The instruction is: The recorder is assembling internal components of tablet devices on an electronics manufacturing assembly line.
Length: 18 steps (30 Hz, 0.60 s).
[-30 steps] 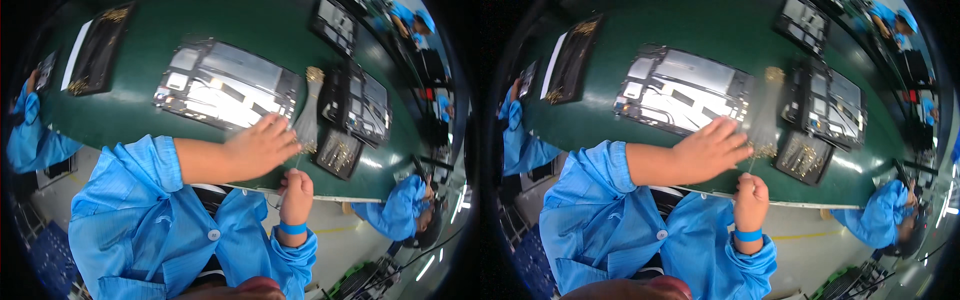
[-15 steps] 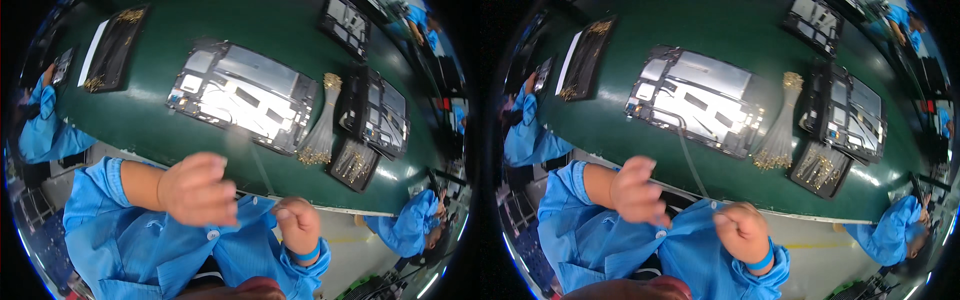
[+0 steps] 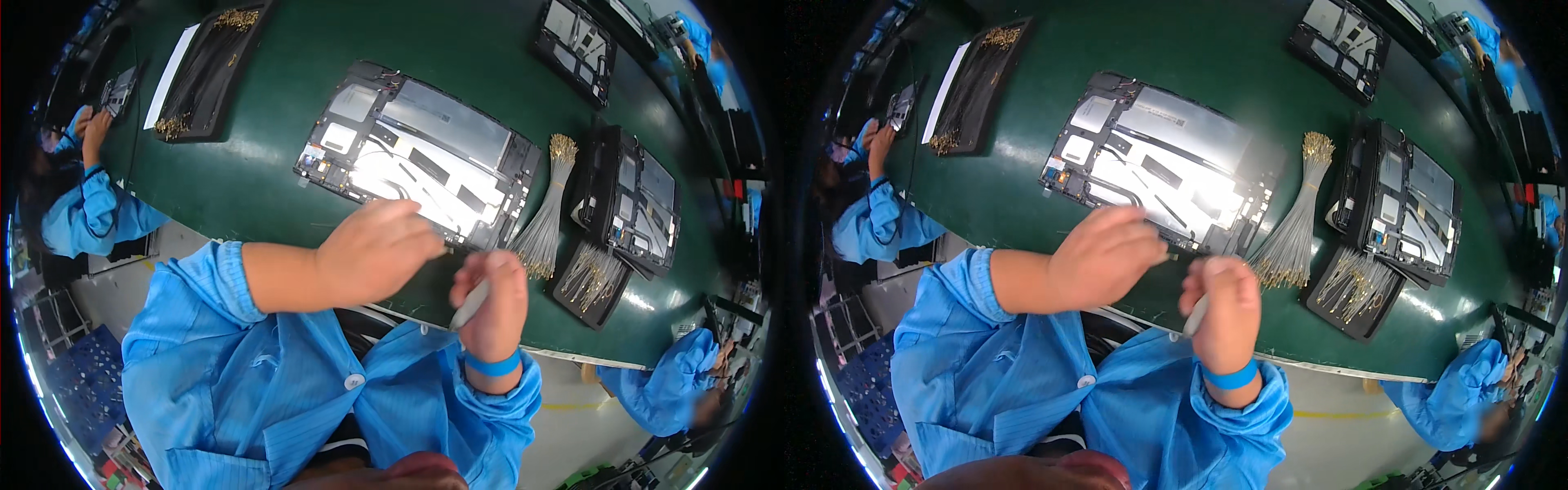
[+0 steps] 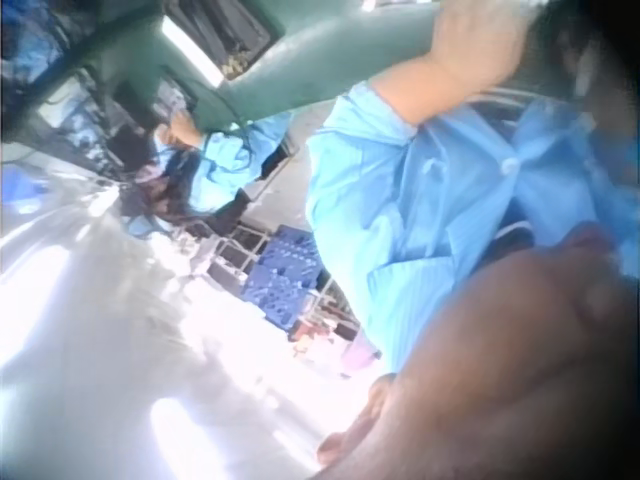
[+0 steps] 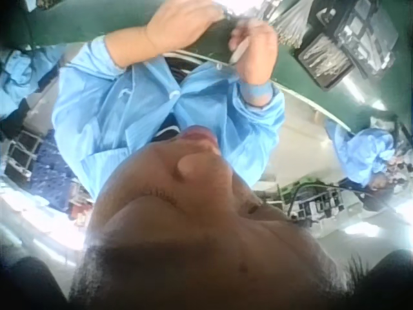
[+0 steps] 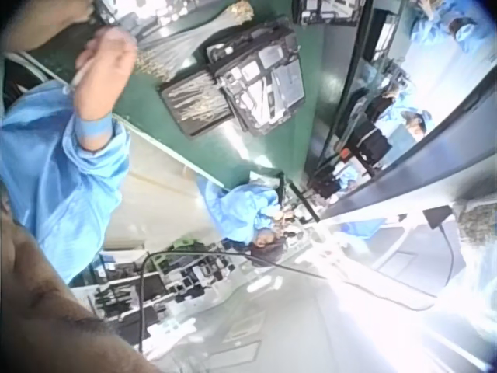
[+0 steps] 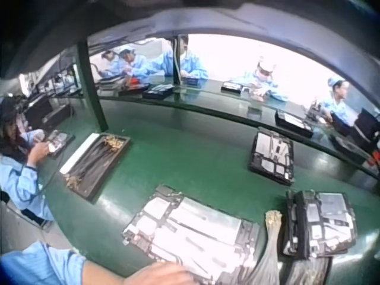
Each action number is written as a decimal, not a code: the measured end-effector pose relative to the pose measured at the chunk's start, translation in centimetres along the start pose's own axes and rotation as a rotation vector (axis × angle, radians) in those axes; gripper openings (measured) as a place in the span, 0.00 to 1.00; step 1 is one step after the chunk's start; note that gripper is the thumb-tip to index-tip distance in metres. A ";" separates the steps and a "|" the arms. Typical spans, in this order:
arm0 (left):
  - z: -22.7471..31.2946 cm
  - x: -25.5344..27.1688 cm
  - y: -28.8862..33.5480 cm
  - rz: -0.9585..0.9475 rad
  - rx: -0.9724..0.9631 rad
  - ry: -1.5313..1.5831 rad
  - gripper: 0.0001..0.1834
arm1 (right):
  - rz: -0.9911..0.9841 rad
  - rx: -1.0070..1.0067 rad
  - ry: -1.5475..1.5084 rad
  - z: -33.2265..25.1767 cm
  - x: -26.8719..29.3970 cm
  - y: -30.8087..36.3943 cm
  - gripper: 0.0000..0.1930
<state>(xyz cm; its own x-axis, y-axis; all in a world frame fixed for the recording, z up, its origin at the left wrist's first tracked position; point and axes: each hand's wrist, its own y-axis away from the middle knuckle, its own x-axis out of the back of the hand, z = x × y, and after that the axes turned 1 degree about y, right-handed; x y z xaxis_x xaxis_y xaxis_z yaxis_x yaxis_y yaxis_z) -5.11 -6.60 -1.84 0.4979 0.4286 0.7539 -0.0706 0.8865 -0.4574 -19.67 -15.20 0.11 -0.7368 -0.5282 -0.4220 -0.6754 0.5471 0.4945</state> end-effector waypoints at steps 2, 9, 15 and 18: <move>-0.8 -0.6 -0.3 -0.069 0.097 -0.024 0.09 | 0.324 0.153 -0.186 -1.1 -1.6 -1.1 0.10; -0.8 -0.5 -0.4 -0.147 0.127 -0.090 0.10 | 0.463 0.608 0.198 0.1 -2.1 -3.2 0.19; -0.7 -0.2 -0.8 -0.214 0.135 -0.099 0.09 | 0.487 0.891 0.389 1.5 -1.7 -4.2 0.16; -0.6 -0.1 -0.8 -0.227 0.121 -0.135 0.10 | 0.457 0.919 0.391 1.8 -1.5 -4.5 0.16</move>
<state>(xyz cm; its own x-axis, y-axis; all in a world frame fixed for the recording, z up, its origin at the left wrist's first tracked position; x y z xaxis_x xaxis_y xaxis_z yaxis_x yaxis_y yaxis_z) -4.55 -7.45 -1.83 0.3935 0.2294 0.8902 -0.0774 0.9732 -0.2166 -15.57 -15.76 -2.85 -0.9724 -0.2332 0.0075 -0.2259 0.9330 -0.2802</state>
